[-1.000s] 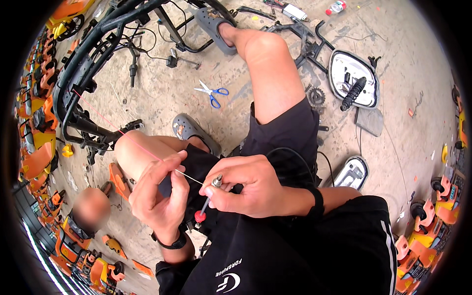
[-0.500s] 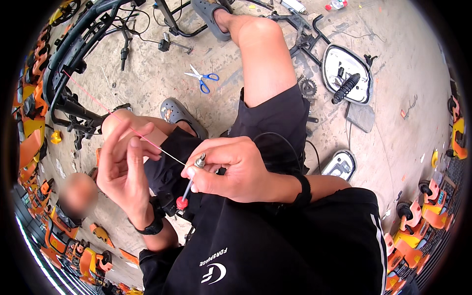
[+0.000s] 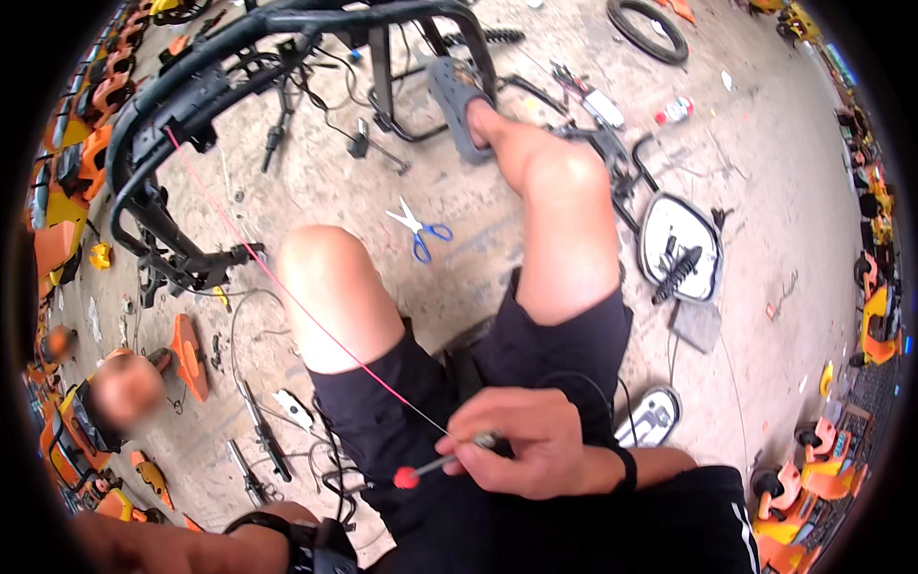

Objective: The person threads a wire through a small connector by hand and then uses a screwdriver to tighten a screw on a small component.

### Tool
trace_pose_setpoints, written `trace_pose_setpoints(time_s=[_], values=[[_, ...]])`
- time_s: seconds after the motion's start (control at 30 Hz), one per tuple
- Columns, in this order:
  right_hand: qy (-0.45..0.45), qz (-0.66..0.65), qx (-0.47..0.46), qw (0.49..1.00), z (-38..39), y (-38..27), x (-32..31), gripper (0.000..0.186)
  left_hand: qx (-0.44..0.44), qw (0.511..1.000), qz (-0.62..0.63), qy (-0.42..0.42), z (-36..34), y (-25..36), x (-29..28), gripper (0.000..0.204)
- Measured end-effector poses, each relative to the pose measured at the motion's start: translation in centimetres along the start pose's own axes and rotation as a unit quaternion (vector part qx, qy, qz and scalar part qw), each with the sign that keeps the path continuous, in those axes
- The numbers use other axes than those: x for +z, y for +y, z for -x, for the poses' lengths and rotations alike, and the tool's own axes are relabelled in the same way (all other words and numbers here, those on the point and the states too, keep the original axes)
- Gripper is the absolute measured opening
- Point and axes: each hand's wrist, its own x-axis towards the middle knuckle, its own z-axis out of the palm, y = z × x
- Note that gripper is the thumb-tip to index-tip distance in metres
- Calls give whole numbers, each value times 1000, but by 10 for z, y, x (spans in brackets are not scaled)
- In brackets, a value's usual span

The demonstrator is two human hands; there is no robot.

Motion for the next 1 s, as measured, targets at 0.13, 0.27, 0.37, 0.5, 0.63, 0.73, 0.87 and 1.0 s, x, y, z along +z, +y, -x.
trace_pose_setpoints(time_s=[0.13,0.27,0.37,0.5,0.63,0.73,0.87,1.0], values=[[3,-4,-13,1000,4,7,-2,12,-71,997,31,2,-18,-80,-16,27],[7,9,32,999,5,7,4,10,-117,993,28,10,-44,-138,-11,26],[19,-14,18,1000,6,7,15,11,-113,993,37,2,-64,-167,-15,25],[4,-5,27,1000,4,4,0,12,-80,996,44,-12,-91,-197,-4,24],[11,-3,50,999,4,6,-5,12,-79,996,42,11,-80,-190,-8,23],[2,7,52,999,13,2,8,13,-76,995,55,18,-70,-186,-9,22],[5,18,69,997,8,7,-1,13,-86,995,43,31,-70,-182,-3,22],[9,-19,40,999,7,8,3,12,-74,995,52,36,-71,-181,-7,21]])
